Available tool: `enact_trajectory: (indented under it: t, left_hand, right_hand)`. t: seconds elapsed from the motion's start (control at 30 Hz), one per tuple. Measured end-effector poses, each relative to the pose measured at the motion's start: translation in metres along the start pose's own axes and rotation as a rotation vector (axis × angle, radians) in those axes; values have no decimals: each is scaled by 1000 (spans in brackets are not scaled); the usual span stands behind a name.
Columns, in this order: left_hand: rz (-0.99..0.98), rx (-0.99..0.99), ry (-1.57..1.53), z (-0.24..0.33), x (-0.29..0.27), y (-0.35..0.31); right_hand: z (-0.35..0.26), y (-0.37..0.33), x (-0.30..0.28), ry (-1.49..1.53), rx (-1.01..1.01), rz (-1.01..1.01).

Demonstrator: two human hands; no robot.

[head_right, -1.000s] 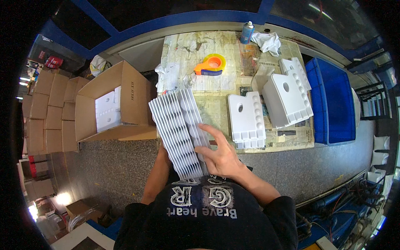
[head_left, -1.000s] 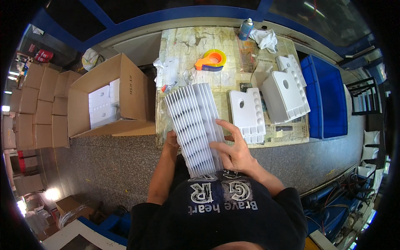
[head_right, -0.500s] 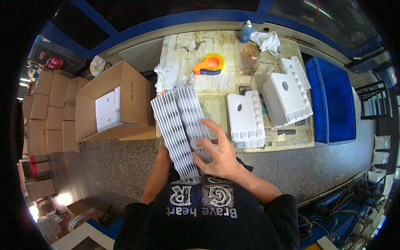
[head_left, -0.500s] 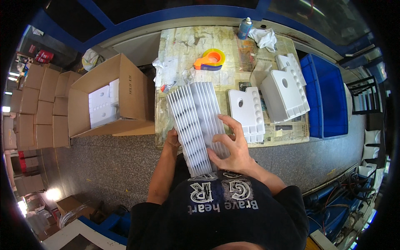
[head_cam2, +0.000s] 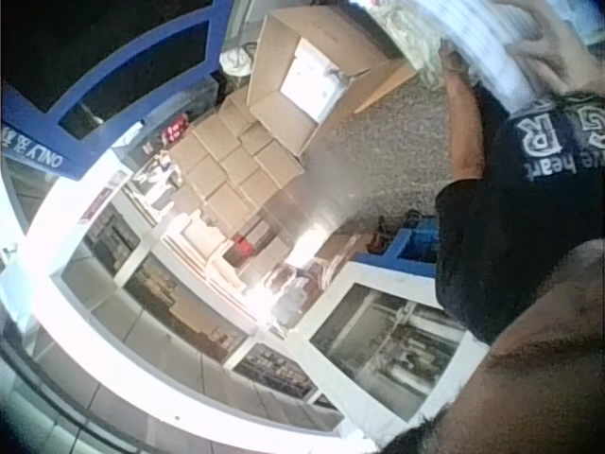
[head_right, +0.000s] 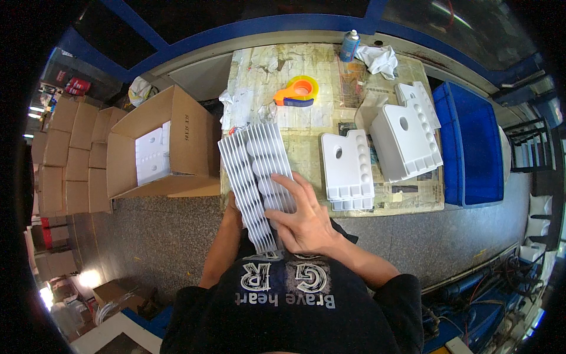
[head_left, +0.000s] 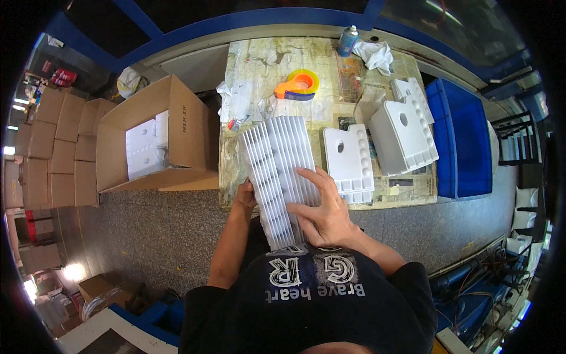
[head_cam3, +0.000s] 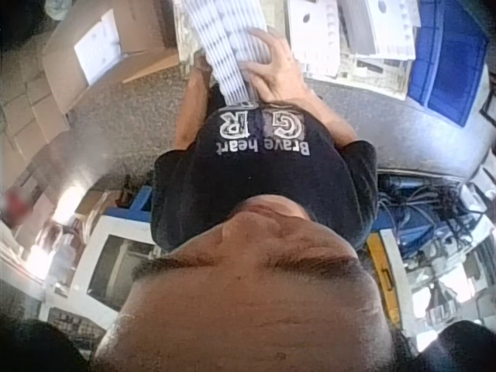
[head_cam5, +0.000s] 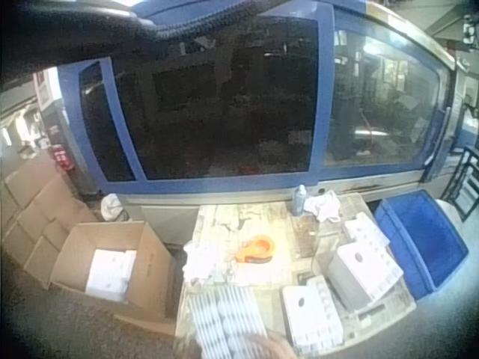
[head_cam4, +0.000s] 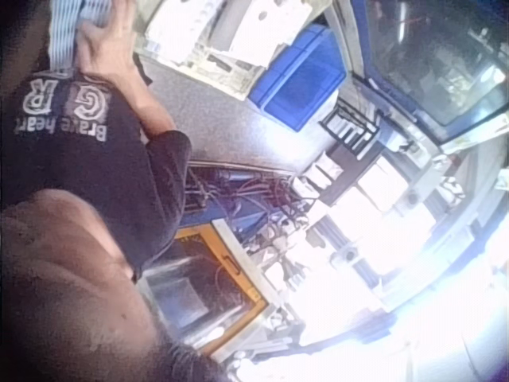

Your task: The person repeatedly picks white plastic parts from a blue bin, stacks them on a table, and places the stacks into a cardboard box. The person handles the parts by hand, aligning them into neat stacks before transferring them to the box.

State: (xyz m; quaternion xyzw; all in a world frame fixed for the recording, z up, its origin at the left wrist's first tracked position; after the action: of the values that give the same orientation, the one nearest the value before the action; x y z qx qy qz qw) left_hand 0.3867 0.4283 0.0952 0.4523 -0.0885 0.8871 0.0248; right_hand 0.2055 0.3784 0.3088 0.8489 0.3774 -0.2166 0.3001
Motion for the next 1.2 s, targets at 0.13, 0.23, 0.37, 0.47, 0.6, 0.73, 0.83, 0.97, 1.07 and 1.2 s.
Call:
enact_trajectory:
  t: [0.13, 0.23, 0.37, 0.47, 0.6, 0.73, 0.83, 0.97, 1.07, 1.2]
  left_hand:
    - [-20, 23, -10, 2, 2, 1]
    - [80, -20, 0, 1, -2, 0]
    - [112, -13, 23, 0, -2, -3]
    - [141, -6, 55, 2, -4, -6]
    - [199, -20, 147, 8, -8, -11]
    - [363, -59, 223, 1, -18, -23]
    - [455, -44, 148, -12, -29, -37]
    - [606, -33, 67, -32, -40, -68]
    - [828, -7, 30, -36, -43, -96]
    - [1044, 182, 10, -36, -28, -140]
  right_hand:
    - [-3, 3, -1, 55, 47, 42]
    - [-3, 5, 0, 75, 69, 66]
    - [2, 3, 2, 122, 164, 75]
    - [10, 0, 5, 102, 261, 206]
    - [32, -3, 19, 87, 508, 207]
    - [61, -9, 23, 237, 773, 179]
    - [70, -6, 18, 269, 749, 209]
    - [86, 4, 21, 284, 694, 209]
    - [130, 24, 36, 319, 664, 183]
    - [226, 61, 115, 884, 797, 233]
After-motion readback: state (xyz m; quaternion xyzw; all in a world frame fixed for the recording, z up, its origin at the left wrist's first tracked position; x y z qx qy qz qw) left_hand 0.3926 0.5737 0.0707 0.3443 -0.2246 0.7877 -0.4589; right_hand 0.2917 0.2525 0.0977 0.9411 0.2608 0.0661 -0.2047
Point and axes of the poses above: each hand's wrist, its own y-axis towards the middle knuckle, its own x-axis out of the palm, z = x × y, the point moved 5 cm from there along y, towards the middle knuckle, and after that the axes turned 8 degrees about y, right-handed, at the moved point
